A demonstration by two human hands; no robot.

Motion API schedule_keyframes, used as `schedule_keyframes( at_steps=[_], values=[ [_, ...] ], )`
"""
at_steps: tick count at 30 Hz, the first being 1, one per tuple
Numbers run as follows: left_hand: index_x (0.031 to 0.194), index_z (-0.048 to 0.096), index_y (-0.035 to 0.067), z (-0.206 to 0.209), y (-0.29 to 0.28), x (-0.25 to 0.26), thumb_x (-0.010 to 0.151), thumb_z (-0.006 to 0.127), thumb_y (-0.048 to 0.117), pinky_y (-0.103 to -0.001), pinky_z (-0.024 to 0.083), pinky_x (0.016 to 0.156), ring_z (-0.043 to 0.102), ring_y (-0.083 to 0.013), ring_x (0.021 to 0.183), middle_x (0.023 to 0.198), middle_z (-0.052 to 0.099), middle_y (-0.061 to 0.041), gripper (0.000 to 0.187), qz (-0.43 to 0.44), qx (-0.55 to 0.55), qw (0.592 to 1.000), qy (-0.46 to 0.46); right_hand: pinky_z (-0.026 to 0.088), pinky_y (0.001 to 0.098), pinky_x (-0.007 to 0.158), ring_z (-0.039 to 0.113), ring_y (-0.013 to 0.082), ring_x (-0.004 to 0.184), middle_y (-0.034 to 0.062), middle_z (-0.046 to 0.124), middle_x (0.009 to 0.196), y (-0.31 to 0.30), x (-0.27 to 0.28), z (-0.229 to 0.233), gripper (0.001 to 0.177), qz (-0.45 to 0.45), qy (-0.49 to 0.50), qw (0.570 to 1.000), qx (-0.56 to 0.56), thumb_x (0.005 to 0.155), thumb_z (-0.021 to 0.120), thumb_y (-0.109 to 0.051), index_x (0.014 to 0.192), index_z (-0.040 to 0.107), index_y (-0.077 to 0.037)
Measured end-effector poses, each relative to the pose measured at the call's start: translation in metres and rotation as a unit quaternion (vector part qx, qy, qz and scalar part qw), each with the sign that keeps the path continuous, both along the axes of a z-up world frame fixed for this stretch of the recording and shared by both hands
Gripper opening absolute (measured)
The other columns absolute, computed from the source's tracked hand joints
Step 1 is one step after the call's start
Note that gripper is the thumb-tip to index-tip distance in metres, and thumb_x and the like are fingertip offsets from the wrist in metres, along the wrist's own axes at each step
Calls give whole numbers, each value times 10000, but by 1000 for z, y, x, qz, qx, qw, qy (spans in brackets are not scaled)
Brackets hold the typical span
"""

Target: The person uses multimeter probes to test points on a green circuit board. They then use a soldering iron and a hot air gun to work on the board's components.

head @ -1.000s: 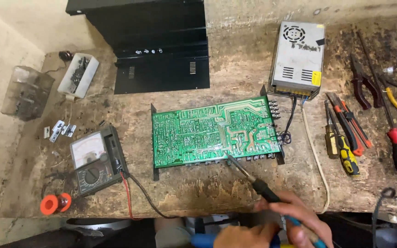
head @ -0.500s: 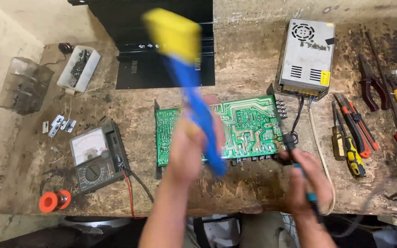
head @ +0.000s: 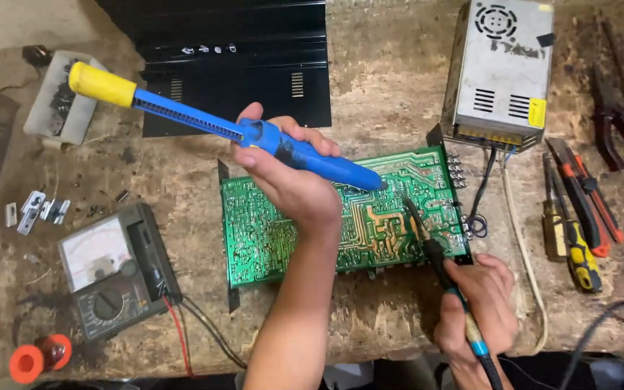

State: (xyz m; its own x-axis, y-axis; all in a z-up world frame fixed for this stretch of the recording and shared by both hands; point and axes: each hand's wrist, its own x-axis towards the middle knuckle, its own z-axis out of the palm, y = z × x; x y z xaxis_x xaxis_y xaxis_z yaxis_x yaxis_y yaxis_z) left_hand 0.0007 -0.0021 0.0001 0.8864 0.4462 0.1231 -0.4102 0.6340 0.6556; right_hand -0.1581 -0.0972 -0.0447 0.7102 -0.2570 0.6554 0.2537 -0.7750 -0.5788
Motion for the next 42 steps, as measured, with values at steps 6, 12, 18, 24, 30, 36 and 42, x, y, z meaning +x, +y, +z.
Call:
schedule_keyframes(
  at_steps=[6,12,18,24,30,36,42],
  values=[
    [1079,307,42,3,-10,-2,766,305,565,-225,408,365,418,-99,433,698,417,-41,609,-2,72,997,3,375,402,799,507,228,578,180,553,682,1,5,-5,247,1,-42,999,-7,772,374,-129,705,509,67],
    [1071,312,29,1,-13,-1,756,345,575,-227,397,408,409,-105,448,695,410,-47,631,-17,62,998,-2,354,417,849,504,223,618,160,547,713,1,3,-2,270,5,23,1000,-4,795,352,-150,793,524,57],
    [1058,331,38,3,-13,-3,776,320,563,-207,367,397,399,-104,433,684,412,-42,596,-14,89,996,11,372,420,843,510,228,612,158,553,717,0,5,-6,250,2,15,1000,-7,797,356,-133,784,525,51],
    [1092,308,28,3,-12,-1,753,327,563,-227,408,402,405,-99,451,700,405,-39,633,-18,67,997,25,369,408,834,517,213,603,150,567,738,1,6,-3,238,11,6,1000,-12,796,366,-138,770,522,40],
    [1073,320,26,4,-14,-1,765,321,550,-216,393,390,400,-101,431,678,402,-44,608,-4,75,997,22,361,402,845,515,213,611,146,565,750,1,7,-1,225,19,17,1000,-10,789,372,-131,780,520,38],
    [1070,322,25,4,-15,-2,760,316,555,-217,392,388,408,-103,434,674,407,-41,614,-6,79,996,35,363,399,843,526,213,608,160,573,746,2,8,-1,209,14,10,1000,-5,772,389,-119,769,524,39],
    [1068,322,27,3,-17,-2,763,314,551,-220,386,380,402,-102,427,684,408,-44,606,-8,75,997,35,372,402,826,520,214,600,157,571,739,0,8,-4,207,19,-2,1000,-9,782,379,-123,758,517,29]
  ],
)
